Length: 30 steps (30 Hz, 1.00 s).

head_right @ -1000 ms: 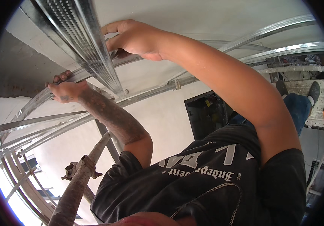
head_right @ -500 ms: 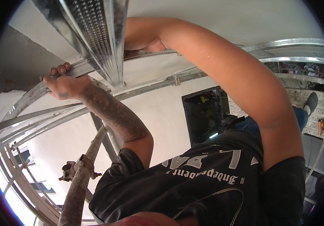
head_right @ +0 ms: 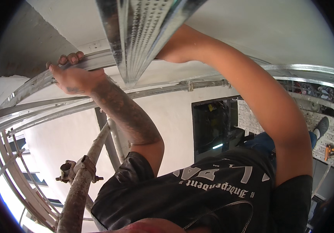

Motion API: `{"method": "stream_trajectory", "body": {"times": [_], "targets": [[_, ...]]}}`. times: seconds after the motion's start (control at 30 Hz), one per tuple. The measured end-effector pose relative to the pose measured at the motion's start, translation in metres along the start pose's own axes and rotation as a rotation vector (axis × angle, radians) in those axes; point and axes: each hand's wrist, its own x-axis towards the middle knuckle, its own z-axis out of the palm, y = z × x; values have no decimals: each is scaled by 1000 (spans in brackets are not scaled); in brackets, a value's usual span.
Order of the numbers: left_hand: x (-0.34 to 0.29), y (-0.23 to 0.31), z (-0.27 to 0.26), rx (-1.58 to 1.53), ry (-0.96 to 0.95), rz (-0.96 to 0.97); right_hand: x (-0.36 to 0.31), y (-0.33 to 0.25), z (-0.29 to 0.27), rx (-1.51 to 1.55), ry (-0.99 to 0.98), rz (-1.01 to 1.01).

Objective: The person is working on scaffolding to install a metal ceiling grid. They lift and position metal strips onto the ceiling structure, using a utility knife to trim pieces and a power drill to secure them.

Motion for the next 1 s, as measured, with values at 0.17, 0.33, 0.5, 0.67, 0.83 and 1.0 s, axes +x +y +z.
{"method": "stream_trajectory", "body": {"times": [0.17,0.33,0.5,0.67,0.83,1.0], "targets": [[-5,-2,5,-5,4,-10,-11,10,6,-17,61,148],[-19,3,-13,89,-124,-104,-23,-42,-4,-362,66,369],[-21,4,-55,535,-566,-343,-27,-49,-2,-222,80,343],[-29,17,-39,591,-700,-402,-12,-11,10,287,142,273],[-36,0,-39,555,-690,-310,-11,-15,8,148,193,226],[-45,-15,-32,408,-518,-222,-10,-22,2,313,138,308]]}}
